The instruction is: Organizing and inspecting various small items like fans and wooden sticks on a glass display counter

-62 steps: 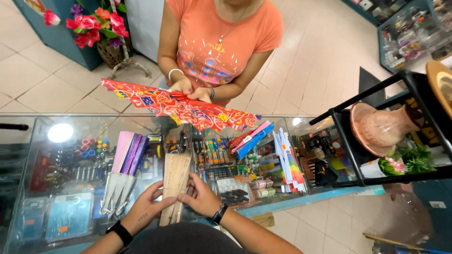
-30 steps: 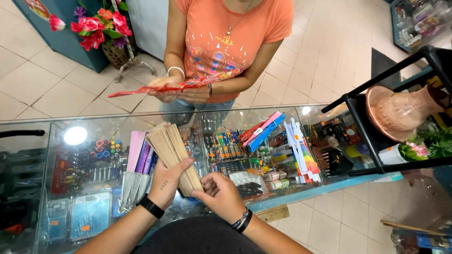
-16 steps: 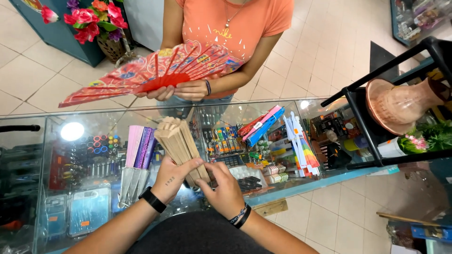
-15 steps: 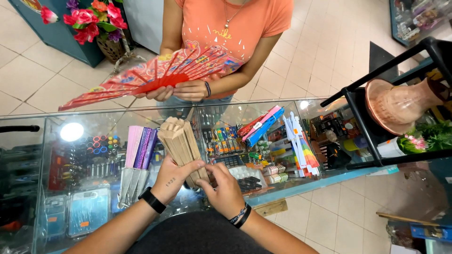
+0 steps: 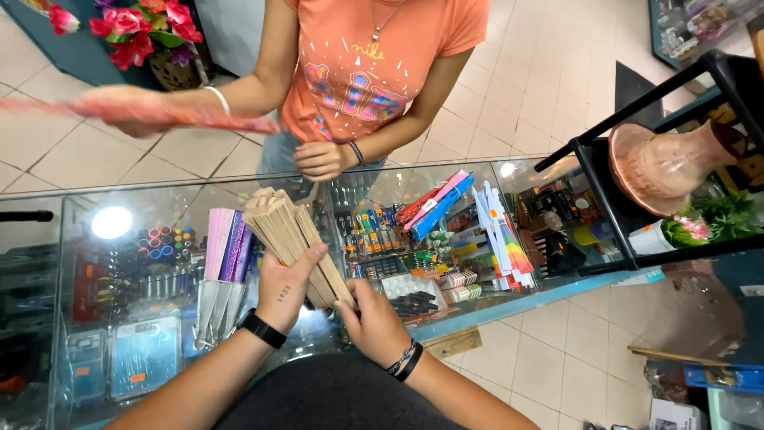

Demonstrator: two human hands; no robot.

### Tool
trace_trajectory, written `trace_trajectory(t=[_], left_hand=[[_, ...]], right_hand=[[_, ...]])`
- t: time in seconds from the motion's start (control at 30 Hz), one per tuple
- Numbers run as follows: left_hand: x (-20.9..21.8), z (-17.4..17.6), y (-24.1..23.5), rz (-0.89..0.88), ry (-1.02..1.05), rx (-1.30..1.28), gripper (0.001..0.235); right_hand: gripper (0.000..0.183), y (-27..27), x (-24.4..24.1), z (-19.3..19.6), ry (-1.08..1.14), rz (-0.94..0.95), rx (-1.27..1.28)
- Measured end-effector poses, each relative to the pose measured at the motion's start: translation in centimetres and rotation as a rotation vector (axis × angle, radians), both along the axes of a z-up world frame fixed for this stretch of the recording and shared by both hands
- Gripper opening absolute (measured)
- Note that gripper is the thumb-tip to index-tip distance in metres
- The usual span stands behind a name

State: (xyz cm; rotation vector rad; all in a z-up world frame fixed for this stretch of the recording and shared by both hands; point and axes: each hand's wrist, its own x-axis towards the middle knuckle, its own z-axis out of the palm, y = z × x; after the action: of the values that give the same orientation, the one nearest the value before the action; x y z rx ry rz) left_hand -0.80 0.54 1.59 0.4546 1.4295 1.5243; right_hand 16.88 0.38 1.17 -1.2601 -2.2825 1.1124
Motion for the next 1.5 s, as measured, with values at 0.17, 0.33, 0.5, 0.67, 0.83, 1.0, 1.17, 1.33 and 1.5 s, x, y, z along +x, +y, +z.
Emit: trace_trajectory(t=[0.17, 0.33, 0.5, 0.67, 0.83, 1.0, 1.17, 1.33, 1.5], left_hand=[[-0.9, 0.0, 1.1, 0.149, -0.183, 0.088, 0.052], [-2.2, -0.4, 1.0, 0.181, -0.167, 0.052, 0.056], [-2.8, -2.2, 1.0, 0.154, -0.175, 0.077, 0.057], [-3.0, -2.1, 2.1, 0.227, -0.319, 0.100, 0.063], [-3.0, 0.2, 2.4, 0.103, -0.121, 0.197, 0.057], [-7.3, -0.6, 4.5, 0.314, -0.120, 0.182, 0.041], [-9.3, 6.5, 2.7, -0.261, 0.518, -0.322, 0.051], [-3.4, 2.8, 0.8, -0.725, 0.659, -0.509, 0.074], [-1.1, -3.2, 0.1, -0.974, 1.035, -0.468, 0.069]], right_hand=[[0.018, 0.0, 0.9, -0.9, 0.009, -0.031, -0.082], [0.020, -0.2, 2.0, -0.2, 0.102, -0.035, -0.324], [0.020, 0.0, 3.6, 1.7, -0.020, -0.006, -0.353], [0.020, -0.1, 4.4, 1.1, -0.028, -0.094, -0.267], [0.017, 0.0, 4.9, 1.6, 0.064, -0.103, -0.384], [0.018, 0.1, 7.8, -0.3, -0.013, -0.136, -0.392], [0.012, 1.3, 10.5, -3.2, 0.483, -0.156, -0.668], [0.037, 2.2, 8.6, -3.2, 0.730, -0.178, -0.691], [0.039, 2.7, 7.6, -2.9, 0.833, -0.130, -0.745]])
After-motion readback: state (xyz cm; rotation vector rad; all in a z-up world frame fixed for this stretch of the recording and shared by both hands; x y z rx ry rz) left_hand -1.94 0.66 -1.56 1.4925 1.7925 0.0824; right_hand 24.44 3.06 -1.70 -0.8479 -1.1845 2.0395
